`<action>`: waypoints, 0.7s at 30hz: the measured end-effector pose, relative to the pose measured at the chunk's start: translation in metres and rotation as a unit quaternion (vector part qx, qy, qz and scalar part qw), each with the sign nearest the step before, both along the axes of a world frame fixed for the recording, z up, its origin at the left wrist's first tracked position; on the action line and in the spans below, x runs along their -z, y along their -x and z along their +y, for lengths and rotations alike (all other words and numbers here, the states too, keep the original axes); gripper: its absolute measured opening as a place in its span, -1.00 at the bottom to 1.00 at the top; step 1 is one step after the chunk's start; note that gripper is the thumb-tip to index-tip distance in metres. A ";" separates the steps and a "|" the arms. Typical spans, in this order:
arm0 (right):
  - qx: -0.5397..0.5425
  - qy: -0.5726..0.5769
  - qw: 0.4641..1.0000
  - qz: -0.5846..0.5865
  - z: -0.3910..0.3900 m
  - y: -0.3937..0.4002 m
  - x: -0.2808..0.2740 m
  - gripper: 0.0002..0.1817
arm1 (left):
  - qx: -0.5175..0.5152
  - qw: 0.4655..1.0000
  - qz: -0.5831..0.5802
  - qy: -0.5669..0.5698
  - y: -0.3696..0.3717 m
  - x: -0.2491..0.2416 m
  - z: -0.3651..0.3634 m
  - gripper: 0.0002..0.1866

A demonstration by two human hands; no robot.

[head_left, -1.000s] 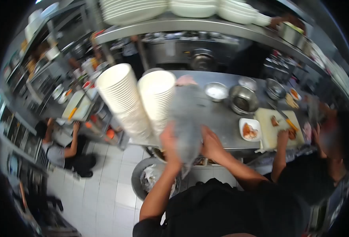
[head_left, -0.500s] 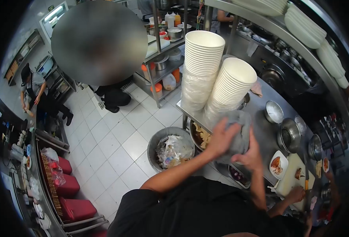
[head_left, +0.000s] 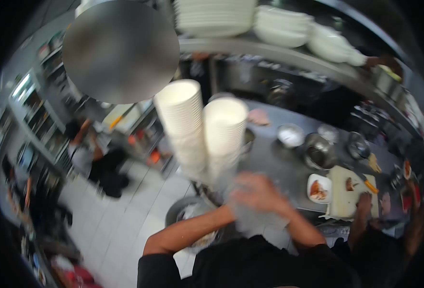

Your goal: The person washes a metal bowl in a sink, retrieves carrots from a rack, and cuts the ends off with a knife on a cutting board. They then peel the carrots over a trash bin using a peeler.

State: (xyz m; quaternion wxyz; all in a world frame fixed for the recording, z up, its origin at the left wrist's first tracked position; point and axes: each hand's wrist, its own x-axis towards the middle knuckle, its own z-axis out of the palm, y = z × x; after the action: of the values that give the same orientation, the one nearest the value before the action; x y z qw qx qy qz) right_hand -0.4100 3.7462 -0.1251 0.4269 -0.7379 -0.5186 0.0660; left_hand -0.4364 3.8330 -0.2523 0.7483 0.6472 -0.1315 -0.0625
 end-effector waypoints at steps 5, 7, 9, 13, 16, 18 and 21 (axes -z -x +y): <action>-0.023 0.024 0.997 -0.062 0.001 0.051 -0.024 -0.53 | 0.060 0.850 -0.265 -0.450 -0.037 -0.038 -0.060 -0.45; -0.064 -0.054 0.996 0.029 -0.006 0.055 -0.034 -0.50 | 0.082 0.759 -0.346 -0.545 -0.043 -0.026 -0.066 -0.44; -0.043 -0.141 0.976 0.160 -0.016 0.048 -0.061 -0.53 | 0.124 0.778 -0.392 -0.474 -0.073 0.015 -0.064 -0.44; 0.213 -0.293 0.915 -0.176 -0.066 -0.023 -0.156 -0.62 | 0.131 0.982 -0.064 -0.122 -0.009 0.025 -0.012 -0.49; 0.280 -0.551 0.784 -0.054 -0.069 -0.067 -0.239 -0.68 | 0.025 0.940 -0.022 -0.340 0.035 0.042 0.030 -0.54; 0.331 -0.593 0.721 -0.139 -0.082 -0.128 -0.292 -0.69 | -0.064 0.922 0.043 -0.378 0.074 0.070 0.060 -0.58; 0.260 -0.632 0.723 -0.103 -0.085 -0.213 -0.353 -0.57 | -0.189 0.901 0.140 -0.364 0.123 0.149 0.095 -0.59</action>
State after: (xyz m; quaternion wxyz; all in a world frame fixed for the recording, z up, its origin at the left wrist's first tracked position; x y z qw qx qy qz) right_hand -0.1973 3.6607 0.2277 0.7388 -0.4053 -0.2690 -0.4664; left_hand -0.5598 3.9285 -0.4010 0.4693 0.8716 0.1313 -0.0532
